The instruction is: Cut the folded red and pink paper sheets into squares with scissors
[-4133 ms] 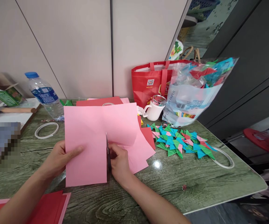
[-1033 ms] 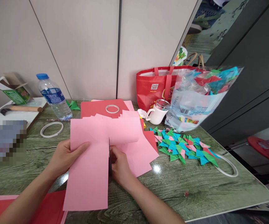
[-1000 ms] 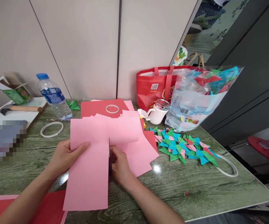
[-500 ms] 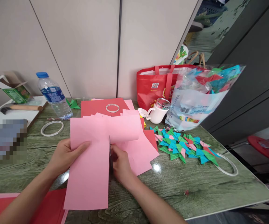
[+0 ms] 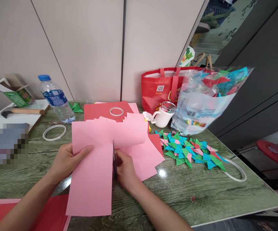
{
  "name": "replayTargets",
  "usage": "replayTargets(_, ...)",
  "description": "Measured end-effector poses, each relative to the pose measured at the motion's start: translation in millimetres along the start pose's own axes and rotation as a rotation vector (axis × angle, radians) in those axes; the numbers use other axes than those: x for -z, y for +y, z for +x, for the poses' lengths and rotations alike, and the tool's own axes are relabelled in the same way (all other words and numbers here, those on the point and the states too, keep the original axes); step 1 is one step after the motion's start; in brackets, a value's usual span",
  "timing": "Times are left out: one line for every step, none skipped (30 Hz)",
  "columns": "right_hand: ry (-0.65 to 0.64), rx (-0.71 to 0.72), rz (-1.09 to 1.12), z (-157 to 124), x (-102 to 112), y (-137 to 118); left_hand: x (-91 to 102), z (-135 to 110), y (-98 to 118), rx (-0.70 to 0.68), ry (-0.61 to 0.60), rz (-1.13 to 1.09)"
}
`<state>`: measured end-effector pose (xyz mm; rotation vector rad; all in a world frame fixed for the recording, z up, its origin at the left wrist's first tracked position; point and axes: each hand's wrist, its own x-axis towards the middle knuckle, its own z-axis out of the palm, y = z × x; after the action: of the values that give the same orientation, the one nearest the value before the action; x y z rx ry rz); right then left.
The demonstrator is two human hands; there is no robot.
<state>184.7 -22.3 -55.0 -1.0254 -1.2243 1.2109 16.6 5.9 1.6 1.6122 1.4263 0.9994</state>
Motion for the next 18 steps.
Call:
replayTargets(0.002,0.006,-0.005,-0.1,0.1,0.9,-0.1,0.1,0.2,0.001,-0.001,0.000)
replayTargets(0.007,0.012,-0.012,-0.2,0.1,1.6,-0.3,0.2,0.4,0.003,-0.004,0.000)
replayTargets(0.014,0.017,-0.021,-0.2,0.1,2.1,-0.5,0.2,0.8,0.007,-0.008,-0.003)
replayTargets(0.020,0.020,-0.028,-0.3,0.0,2.1,-0.6,0.1,1.2,0.011,-0.010,-0.007)
replayTargets(0.026,0.021,-0.031,-0.4,-0.2,1.6,-0.8,0.0,1.6,0.013,-0.012,-0.012)
replayTargets(0.031,0.020,-0.034,-0.5,-0.4,0.8,-0.8,-0.2,1.8,0.015,-0.012,-0.018)
replayTargets(0.036,0.016,-0.036,-0.6,-0.6,-0.3,-0.9,-0.4,1.9,0.018,-0.014,-0.023)
replayTargets(0.039,0.011,-0.037,-0.6,-0.8,-1.5,-0.8,-0.6,2.0,0.020,-0.012,-0.024)
replayTargets(0.042,0.006,-0.036,-0.7,-1.1,-2.5,-0.8,-0.8,2.0,0.022,-0.009,-0.023)
replayTargets(0.045,0.000,-0.034,-0.8,-1.3,-3.3,-0.7,-1.0,1.9,0.023,-0.009,-0.021)
replayTargets(0.046,-0.005,-0.033,-0.8,-1.5,-3.7,-0.5,-1.2,1.9,0.023,-0.010,-0.018)
replayTargets(0.047,-0.009,-0.032,-0.9,-1.6,-3.6,-0.4,-1.3,1.9,0.023,-0.015,-0.015)
replayTargets(0.048,-0.010,-0.032,-0.9,-1.6,-3.3,-0.3,-1.3,1.9,0.024,-0.022,-0.014)
replayTargets(0.050,-0.012,-0.036,-0.9,-1.6,-2.7,-0.2,-1.3,1.9,0.024,-0.027,-0.014)
replayTargets(0.054,-0.011,-0.042,-0.9,-1.6,-2.1,-0.2,-1.2,1.8,0.025,-0.032,-0.014)
replayTargets(0.059,-0.009,-0.048,-0.9,-1.6,-1.5,-0.2,-1.1,1.7,0.025,-0.034,-0.013)
replayTargets(0.064,-0.005,-0.051,-0.9,-1.6,-1.0,-0.2,-1.0,1.4,0.024,-0.034,-0.012)
replayTargets(0.068,-0.002,-0.055,-0.9,-1.5,-0.9,-0.2,-1.0,1.1,0.022,-0.032,-0.011)
